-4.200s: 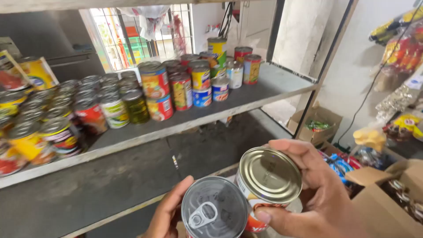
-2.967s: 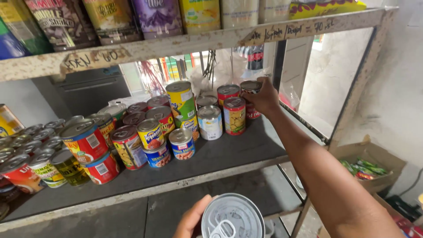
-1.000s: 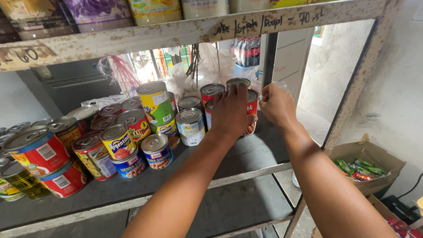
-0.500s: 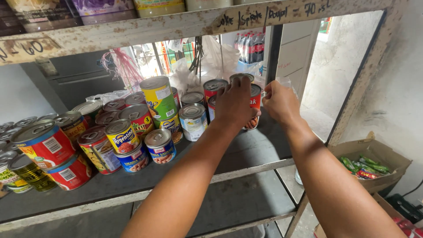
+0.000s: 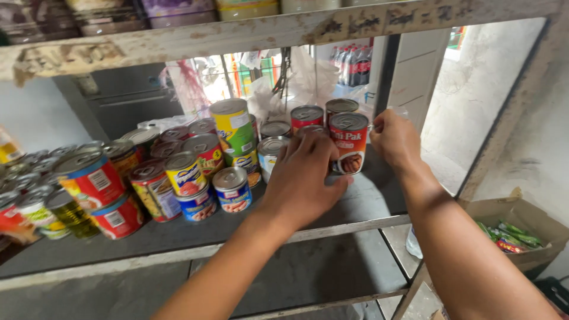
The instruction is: Organizing and shelf-stocking various canned goods on store shelves.
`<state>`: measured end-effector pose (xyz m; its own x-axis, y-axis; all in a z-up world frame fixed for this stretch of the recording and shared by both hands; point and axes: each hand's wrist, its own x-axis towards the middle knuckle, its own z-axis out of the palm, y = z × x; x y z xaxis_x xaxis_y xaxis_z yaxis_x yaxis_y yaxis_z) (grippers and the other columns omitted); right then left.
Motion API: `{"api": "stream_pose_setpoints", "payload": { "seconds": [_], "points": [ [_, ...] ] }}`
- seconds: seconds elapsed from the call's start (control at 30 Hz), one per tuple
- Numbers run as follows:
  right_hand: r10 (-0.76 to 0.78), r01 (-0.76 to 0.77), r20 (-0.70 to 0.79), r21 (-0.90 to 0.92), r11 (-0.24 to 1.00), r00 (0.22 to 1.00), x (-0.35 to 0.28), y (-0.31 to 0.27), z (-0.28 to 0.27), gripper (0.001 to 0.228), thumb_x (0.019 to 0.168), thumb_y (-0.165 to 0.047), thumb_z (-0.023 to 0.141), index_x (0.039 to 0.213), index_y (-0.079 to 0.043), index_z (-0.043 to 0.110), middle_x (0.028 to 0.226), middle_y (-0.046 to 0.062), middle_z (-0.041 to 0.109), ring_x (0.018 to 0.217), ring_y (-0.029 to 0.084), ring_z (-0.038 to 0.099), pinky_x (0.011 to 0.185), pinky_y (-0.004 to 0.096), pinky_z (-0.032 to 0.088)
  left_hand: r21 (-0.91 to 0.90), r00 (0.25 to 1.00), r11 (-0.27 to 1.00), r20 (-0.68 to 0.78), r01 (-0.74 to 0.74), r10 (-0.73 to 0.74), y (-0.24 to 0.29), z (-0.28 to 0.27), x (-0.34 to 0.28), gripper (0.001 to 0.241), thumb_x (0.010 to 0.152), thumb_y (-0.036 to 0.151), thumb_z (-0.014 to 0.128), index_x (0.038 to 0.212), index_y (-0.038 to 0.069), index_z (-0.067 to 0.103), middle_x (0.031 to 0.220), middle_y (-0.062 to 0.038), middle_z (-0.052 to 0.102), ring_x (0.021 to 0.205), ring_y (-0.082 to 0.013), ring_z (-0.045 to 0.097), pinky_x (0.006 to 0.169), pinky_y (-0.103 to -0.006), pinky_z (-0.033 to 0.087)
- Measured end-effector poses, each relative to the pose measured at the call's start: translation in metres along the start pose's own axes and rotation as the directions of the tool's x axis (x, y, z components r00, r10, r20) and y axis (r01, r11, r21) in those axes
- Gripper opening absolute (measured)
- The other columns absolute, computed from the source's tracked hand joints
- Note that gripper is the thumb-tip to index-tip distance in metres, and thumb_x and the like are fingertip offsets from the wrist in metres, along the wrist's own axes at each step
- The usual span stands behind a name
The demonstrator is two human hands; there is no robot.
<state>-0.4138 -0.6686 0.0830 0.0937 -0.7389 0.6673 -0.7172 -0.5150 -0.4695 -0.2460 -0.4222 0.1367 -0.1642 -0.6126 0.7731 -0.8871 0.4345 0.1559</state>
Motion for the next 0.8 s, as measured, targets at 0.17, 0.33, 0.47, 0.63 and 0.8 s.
{"api": "stream_pose_setpoints", "payload": {
  "seconds": [0.17,0.33,0.47,0.63,0.8],
  "points": [
    [0.024,-0.024,-0.046,0.012,1.000,0.999,-0.001,-0.007,-0.006,0.023,0.087,-0.020,0.072,0.107,-0.009,0.071,0.096,0.014,0.075,0.091,0.036,0.071,0.079,0.047,0.054,-0.063,0.992,0.990,0.010,0.124,-0.123,0.017,-0.052,-0.070,0.038,0.079,0.028,0.082,0.101,0.007,0.060,0.117,-0.014,0.061,0.116,-0.0377,0.057,0.098,-0.0492,0.045],
    [-0.159,0.182,-0.222,0.086,0.980,0.962,-0.001,-0.004,-0.002,0.022,0.093,-0.013,0.071,0.112,-0.003,0.071,0.100,0.017,0.075,0.089,0.034,0.073,0.079,0.043,0.057,0.082,0.980,0.989,-0.169,0.123,-0.108,0.005,-0.094,-0.156,0.035,0.077,0.026,0.083,0.101,0.009,0.063,0.129,-0.015,0.062,0.127,-0.0387,0.055,0.104,-0.0499,0.043],
    [-0.255,0.362,-0.316,0.348,0.865,0.914,-0.031,-0.052,-0.017,0.009,0.107,0.002,0.068,0.114,0.005,0.064,0.103,0.013,0.073,0.088,0.016,0.072,0.076,0.028,0.056,0.296,0.947,0.924,-0.281,0.242,-0.158,-0.025,-0.127,-0.252,0.031,0.069,0.031,0.084,0.087,0.014,0.065,0.117,-0.010,0.068,0.121,-0.0370,0.060,0.099,-0.0496,0.048],
    [-0.201,0.343,-0.296,0.587,0.733,0.934,-0.114,-0.167,-0.045,0.014,0.104,0.000,0.066,0.116,0.003,0.059,0.105,0.003,0.068,0.091,0.006,0.063,0.080,0.021,0.051,0.471,0.925,0.835,-0.364,0.285,-0.110,-0.161,-0.109,-0.482,0.023,0.075,0.039,0.080,0.081,0.024,0.065,0.101,-0.001,0.076,0.105,-0.0257,0.071,0.099,-0.0400,0.054],
    [-0.122,0.124,-0.052,0.692,0.711,0.991,-0.217,-0.267,-0.035,0.011,0.103,-0.003,0.067,0.113,0.000,0.063,0.097,0.001,0.067,0.081,0.004,0.057,0.074,0.018,0.044,0.554,0.981,0.819,-0.189,0.147,-0.048,-0.200,-0.154,-0.640,0.019,0.079,0.021,0.066,0.095,0.016,0.076,0.104,-0.003,0.078,0.096,-0.0184,0.074,0.092,-0.0387,0.057]
  ]
}}
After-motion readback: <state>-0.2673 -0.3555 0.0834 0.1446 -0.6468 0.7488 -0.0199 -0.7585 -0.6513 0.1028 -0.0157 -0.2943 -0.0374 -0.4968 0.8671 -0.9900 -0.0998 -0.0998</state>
